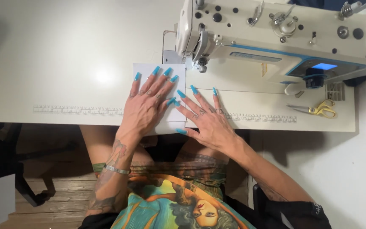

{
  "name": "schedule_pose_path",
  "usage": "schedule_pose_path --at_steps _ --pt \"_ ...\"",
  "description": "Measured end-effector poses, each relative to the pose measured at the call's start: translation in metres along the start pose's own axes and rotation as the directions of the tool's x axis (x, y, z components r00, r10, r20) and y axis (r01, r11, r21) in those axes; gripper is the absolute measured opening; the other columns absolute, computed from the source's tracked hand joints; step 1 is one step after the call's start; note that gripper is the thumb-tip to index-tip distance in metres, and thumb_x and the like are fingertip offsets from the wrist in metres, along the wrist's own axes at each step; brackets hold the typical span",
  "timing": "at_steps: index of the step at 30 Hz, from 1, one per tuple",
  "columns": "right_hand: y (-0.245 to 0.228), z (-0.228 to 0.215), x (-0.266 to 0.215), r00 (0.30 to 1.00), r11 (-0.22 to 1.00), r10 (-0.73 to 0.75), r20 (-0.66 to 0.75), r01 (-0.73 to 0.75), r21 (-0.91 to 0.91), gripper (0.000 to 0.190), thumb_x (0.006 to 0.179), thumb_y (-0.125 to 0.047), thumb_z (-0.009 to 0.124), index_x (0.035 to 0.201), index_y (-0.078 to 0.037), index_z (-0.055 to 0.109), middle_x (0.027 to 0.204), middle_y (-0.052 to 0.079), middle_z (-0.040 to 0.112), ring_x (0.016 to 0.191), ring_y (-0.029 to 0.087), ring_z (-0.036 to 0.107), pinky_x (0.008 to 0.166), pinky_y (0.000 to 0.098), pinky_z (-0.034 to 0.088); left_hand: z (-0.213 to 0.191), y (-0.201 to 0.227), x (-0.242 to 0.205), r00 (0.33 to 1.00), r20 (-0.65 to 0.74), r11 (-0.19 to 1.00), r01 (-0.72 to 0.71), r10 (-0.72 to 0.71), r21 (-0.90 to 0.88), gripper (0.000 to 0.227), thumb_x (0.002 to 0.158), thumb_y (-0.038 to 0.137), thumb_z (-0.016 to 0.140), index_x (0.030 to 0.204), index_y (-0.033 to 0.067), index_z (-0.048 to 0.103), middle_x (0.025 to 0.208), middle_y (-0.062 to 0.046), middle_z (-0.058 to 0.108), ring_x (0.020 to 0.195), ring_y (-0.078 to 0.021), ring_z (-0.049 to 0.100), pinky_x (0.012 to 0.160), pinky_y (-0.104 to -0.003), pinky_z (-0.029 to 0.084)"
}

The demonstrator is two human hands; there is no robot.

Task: Mark and trim the edges of a leather piece with grommets using a pen and scissors.

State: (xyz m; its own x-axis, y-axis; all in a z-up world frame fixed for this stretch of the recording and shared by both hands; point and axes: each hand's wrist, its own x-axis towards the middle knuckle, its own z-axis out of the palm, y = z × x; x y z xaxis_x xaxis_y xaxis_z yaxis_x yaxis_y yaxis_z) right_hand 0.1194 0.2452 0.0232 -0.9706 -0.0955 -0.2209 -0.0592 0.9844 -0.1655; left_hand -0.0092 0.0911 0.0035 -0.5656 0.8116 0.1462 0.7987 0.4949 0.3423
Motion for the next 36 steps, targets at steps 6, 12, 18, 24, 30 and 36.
schedule_pose_path --at_steps 6,12,18,24,30,36 --pt "-0.002 -0.008 0.007 1.000 0.999 0.016 0.000 -0.016 0.031 0.063 0.082 -0.062 0.021 0.137 -0.031 0.019 0.145 -0.007 0.009 0.133 0.024 0.005 0.101 0.0570 0.007 0.004 -0.010 0.007 1.000 0.023 1.000 0.016 -0.016 -0.007 0.047 0.091 0.043 0.029 0.135 0.0270 0.032 0.139 0.004 0.030 0.130 -0.0161 0.021 0.107 -0.043 0.008" --pt "-0.002 -0.003 0.009 1.000 1.000 0.009 -0.014 -0.009 0.021 0.063 0.083 -0.062 0.020 0.138 -0.032 0.016 0.145 -0.007 0.010 0.133 0.024 0.006 0.101 0.0581 0.006 0.006 -0.012 0.005 0.998 0.041 0.999 0.051 -0.050 -0.017 0.047 0.091 0.043 0.028 0.136 0.0279 0.028 0.141 0.006 0.026 0.131 -0.0155 0.018 0.107 -0.043 0.006" --pt "-0.002 -0.001 0.008 0.998 1.000 -0.002 -0.063 0.003 0.015 0.063 0.083 -0.063 0.022 0.138 -0.034 0.013 0.146 -0.008 0.009 0.133 0.023 0.005 0.101 0.0587 0.006 0.010 -0.012 0.006 0.997 0.046 0.998 0.057 -0.057 0.008 0.048 0.091 0.045 0.027 0.136 0.0301 0.027 0.141 0.009 0.025 0.132 -0.0140 0.016 0.108 -0.042 0.004" --pt "-0.003 -0.003 0.006 0.998 1.000 -0.002 -0.070 0.003 0.014 0.063 0.083 -0.063 0.023 0.138 -0.035 0.013 0.146 -0.008 0.009 0.134 0.022 0.005 0.101 0.0583 0.007 0.008 -0.009 0.006 0.995 0.064 0.997 0.073 -0.074 0.006 0.049 0.090 0.047 0.026 0.137 0.0314 0.024 0.142 0.010 0.024 0.132 -0.0147 0.016 0.108 -0.044 0.005" --pt "-0.003 -0.002 0.007 0.998 0.999 -0.004 -0.068 0.006 0.033 0.063 0.082 -0.063 0.025 0.138 -0.035 0.014 0.145 -0.008 0.010 0.133 0.022 0.006 0.101 0.0584 0.007 0.010 -0.010 0.005 0.994 0.074 0.996 0.085 -0.083 -0.014 0.049 0.090 0.047 0.026 0.137 0.0314 0.024 0.142 0.010 0.023 0.132 -0.0151 0.015 0.107 -0.044 0.005" --pt "-0.002 -0.003 0.006 0.996 1.000 -0.012 -0.084 0.013 0.010 0.065 0.082 -0.064 0.027 0.138 -0.034 0.014 0.146 -0.008 0.010 0.134 0.022 0.006 0.101 0.0583 0.008 0.009 -0.010 0.006 0.994 0.082 0.997 0.074 -0.072 -0.025 0.049 0.090 0.046 0.027 0.137 0.0306 0.024 0.142 0.009 0.023 0.132 -0.0158 0.015 0.107 -0.045 0.005"
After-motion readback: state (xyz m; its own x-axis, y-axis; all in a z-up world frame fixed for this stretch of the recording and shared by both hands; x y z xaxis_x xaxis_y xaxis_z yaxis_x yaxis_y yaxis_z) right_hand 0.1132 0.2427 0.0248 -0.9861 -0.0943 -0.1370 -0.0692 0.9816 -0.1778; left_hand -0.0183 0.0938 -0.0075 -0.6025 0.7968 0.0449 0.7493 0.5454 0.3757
